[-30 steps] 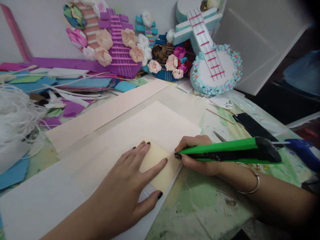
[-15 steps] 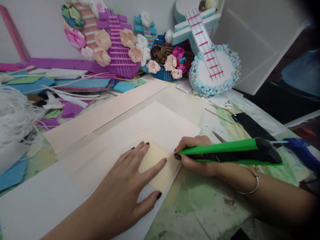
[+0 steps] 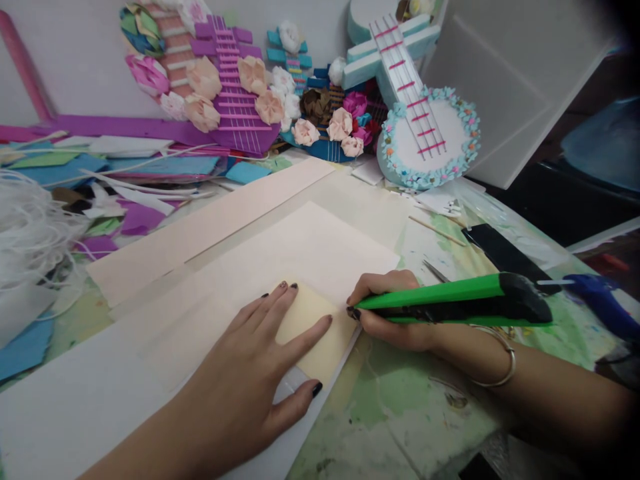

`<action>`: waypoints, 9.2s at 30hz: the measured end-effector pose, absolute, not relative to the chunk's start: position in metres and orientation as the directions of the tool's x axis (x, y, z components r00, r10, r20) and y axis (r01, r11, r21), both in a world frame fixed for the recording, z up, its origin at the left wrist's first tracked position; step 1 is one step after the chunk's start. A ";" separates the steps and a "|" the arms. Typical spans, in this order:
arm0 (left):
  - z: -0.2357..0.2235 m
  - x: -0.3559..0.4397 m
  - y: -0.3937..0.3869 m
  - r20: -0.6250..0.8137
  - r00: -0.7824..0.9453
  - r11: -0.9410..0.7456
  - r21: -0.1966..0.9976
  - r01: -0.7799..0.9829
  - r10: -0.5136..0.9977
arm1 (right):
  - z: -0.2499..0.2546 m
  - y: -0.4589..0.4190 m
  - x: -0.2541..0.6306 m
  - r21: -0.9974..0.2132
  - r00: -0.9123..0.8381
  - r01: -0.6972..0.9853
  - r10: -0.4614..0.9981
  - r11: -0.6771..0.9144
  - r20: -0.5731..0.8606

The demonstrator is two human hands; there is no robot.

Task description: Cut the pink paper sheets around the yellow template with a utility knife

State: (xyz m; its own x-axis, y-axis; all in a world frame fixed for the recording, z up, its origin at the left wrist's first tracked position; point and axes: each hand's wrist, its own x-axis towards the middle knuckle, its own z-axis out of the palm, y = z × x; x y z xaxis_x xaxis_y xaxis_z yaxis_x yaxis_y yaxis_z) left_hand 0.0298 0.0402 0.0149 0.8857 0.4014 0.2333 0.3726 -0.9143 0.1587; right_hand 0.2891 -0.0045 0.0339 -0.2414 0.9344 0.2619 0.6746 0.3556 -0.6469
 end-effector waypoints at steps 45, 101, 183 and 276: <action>0.014 0.029 0.039 0.230 0.883 -0.911 0.155 0.382 0.409 | 0.032 -0.007 0.295 -0.660 -0.274 0.653 0.928 0.372 0.253; 0.015 0.031 0.040 0.244 0.890 -0.922 0.130 0.365 0.386 | 0.040 -0.005 0.292 -0.683 -0.318 0.624 0.922 0.380 0.222; 0.007 0.037 0.036 0.201 0.863 -0.866 0.311 0.393 0.464 | 0.038 0.094 0.226 -0.985 -0.359 0.118 0.919 -0.127 -0.161; 0.005 0.036 0.039 0.234 0.869 -0.886 0.283 0.368 0.435 | 0.048 0.102 0.238 -0.975 -0.423 0.166 0.882 -0.148 -0.207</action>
State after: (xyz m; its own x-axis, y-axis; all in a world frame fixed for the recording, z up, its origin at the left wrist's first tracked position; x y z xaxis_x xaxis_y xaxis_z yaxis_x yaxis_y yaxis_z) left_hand 0.0357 0.0388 0.0046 0.8694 0.4353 0.2336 0.3677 -0.8860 0.2825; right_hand 0.2382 0.1023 0.0478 -0.4228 0.8824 -0.2065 0.1665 -0.1484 -0.9748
